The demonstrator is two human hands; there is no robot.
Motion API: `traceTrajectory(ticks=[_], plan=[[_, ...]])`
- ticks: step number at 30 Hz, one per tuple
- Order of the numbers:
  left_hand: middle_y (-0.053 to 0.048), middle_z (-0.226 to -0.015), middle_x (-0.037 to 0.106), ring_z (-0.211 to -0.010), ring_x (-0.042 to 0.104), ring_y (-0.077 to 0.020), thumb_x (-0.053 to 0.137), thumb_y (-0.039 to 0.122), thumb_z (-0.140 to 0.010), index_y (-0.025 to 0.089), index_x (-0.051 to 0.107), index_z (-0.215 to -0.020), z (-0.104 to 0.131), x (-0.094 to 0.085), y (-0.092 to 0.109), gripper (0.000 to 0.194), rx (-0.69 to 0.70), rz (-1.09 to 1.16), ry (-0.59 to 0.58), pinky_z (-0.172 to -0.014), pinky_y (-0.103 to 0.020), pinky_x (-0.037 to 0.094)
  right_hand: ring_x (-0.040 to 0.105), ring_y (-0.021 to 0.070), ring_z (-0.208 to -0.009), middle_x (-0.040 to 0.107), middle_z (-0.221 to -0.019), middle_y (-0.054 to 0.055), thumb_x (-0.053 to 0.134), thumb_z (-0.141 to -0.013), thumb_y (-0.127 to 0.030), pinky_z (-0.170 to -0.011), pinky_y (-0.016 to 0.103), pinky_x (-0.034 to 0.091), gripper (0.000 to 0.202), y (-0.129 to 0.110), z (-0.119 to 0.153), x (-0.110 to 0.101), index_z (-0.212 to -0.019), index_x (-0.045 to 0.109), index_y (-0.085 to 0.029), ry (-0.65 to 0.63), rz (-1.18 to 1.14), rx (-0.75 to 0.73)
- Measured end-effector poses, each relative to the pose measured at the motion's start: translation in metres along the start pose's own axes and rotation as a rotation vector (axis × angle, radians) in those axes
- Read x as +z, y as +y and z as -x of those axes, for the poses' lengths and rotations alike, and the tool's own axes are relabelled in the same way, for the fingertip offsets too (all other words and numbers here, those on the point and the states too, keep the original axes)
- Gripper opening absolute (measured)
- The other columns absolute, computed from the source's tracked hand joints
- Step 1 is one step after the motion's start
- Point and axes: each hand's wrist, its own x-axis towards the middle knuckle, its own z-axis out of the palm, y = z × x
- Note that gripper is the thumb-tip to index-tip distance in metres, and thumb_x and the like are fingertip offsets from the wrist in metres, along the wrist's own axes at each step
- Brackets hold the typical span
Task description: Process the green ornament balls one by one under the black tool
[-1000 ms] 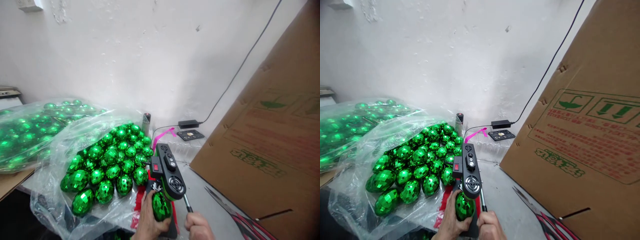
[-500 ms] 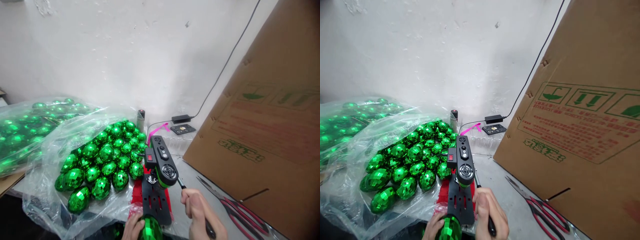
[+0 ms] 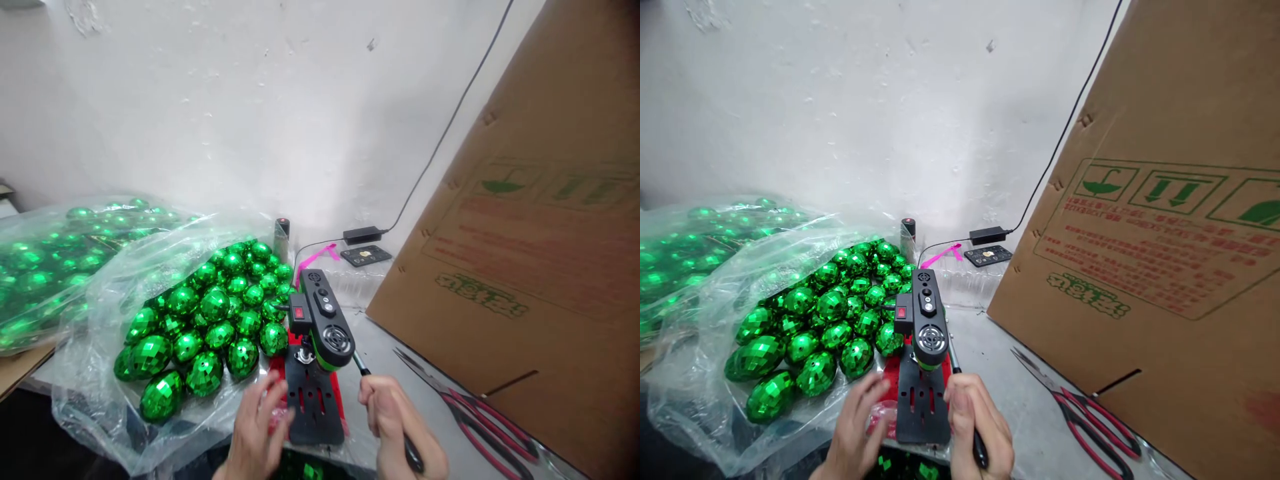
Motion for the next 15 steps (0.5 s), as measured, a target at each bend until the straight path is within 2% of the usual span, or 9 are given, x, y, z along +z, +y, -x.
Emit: traceTrajectory(ticks=[1,2,4,6,8,10,13,15], plan=[[-0.020,-0.149,0.074,-0.136,0.074,-0.0344,0.066,0.024,-0.105,0.026,0.069,-0.149,-0.025,-0.002,-0.012,0.044,0.004,-0.069,0.005,-0.109,-0.049,0.066,0.047,0.0111,-0.055,0.056,-0.070,0.000,0.054,-0.114,-0.021,-0.051,0.026,0.037,0.036,0.000,0.000,0.001,-0.078,0.059,-0.021,0.005,0.000,-0.005],[-0.021,-0.152,0.071,-0.141,0.070,-0.0373,0.068,0.023,-0.103,0.025,0.068,-0.150,-0.049,-0.001,-0.022,0.046,-0.050,-0.146,-0.008,-0.113,-0.054,0.063,0.047,0.0111,-0.055,0.056,-0.070,0.000,0.054,-0.114,-0.021,-0.051,0.026,0.037,0.037,0.001,0.000,0.001,-0.077,0.059,-0.021,0.008,0.001,-0.007],[-0.023,-0.150,0.071,-0.142,0.067,-0.0437,0.083,0.025,-0.093,0.022,0.069,-0.146,-0.090,0.008,-0.036,0.055,-0.125,-0.259,-0.124,-0.117,-0.063,0.058,0.046,0.0112,-0.054,0.056,-0.070,0.000,0.053,-0.114,-0.021,-0.050,0.027,0.036,0.037,0.001,-0.001,0.001,-0.078,0.060,-0.021,0.006,0.001,-0.005],[-0.022,-0.140,0.075,-0.137,0.069,-0.0450,0.094,0.025,-0.082,0.020,0.071,-0.142,-0.115,0.020,-0.040,0.064,-0.155,-0.298,-0.228,-0.114,-0.063,0.059,0.045,0.0117,-0.055,0.055,-0.069,0.000,0.054,-0.114,-0.023,-0.050,0.028,0.035,0.037,0.001,-0.001,0.001,-0.078,0.061,-0.020,-0.001,-0.006,0.002],[-0.018,-0.129,0.079,-0.128,0.074,-0.0429,0.097,0.022,-0.076,0.020,0.072,-0.139,-0.124,0.029,-0.040,0.068,-0.155,-0.288,-0.271,-0.111,-0.060,0.061,0.045,0.0125,-0.055,0.055,-0.069,0.000,0.055,-0.114,-0.026,-0.051,0.028,0.036,0.038,-0.001,0.000,0.002,-0.077,0.059,-0.021,0.009,-0.010,0.013],[-0.017,-0.122,0.080,-0.119,0.077,-0.0415,0.097,0.020,-0.075,0.020,0.072,-0.138,-0.123,0.029,-0.039,0.068,-0.160,-0.279,-0.280,-0.108,-0.059,0.063,0.046,0.0132,-0.056,0.055,-0.069,0.000,0.056,-0.114,-0.027,-0.053,0.029,0.036,0.038,-0.003,0.001,0.004,-0.076,0.057,-0.021,0.040,-0.009,0.030],[-0.020,-0.135,0.076,-0.125,0.075,-0.0415,0.087,0.027,-0.086,0.019,0.066,-0.146,-0.114,0.009,-0.038,0.064,-0.219,-0.188,-0.215,-0.106,-0.058,0.063,0.047,0.0140,-0.058,0.055,-0.070,0.001,0.056,-0.113,-0.024,-0.055,0.030,0.037,0.036,-0.007,0.003,0.009,-0.078,0.055,-0.022,0.086,-0.010,0.058],[-0.019,-0.151,0.070,-0.140,0.069,-0.0399,0.079,0.039,-0.094,0.022,0.061,-0.152,-0.106,-0.012,-0.038,0.064,-0.322,0.023,-0.099,-0.115,-0.059,0.060,0.048,0.0141,-0.059,0.056,-0.071,0.001,0.056,-0.113,-0.023,-0.055,0.030,0.037,0.035,-0.008,0.005,0.011,-0.079,0.056,-0.022,0.096,-0.016,0.069]])
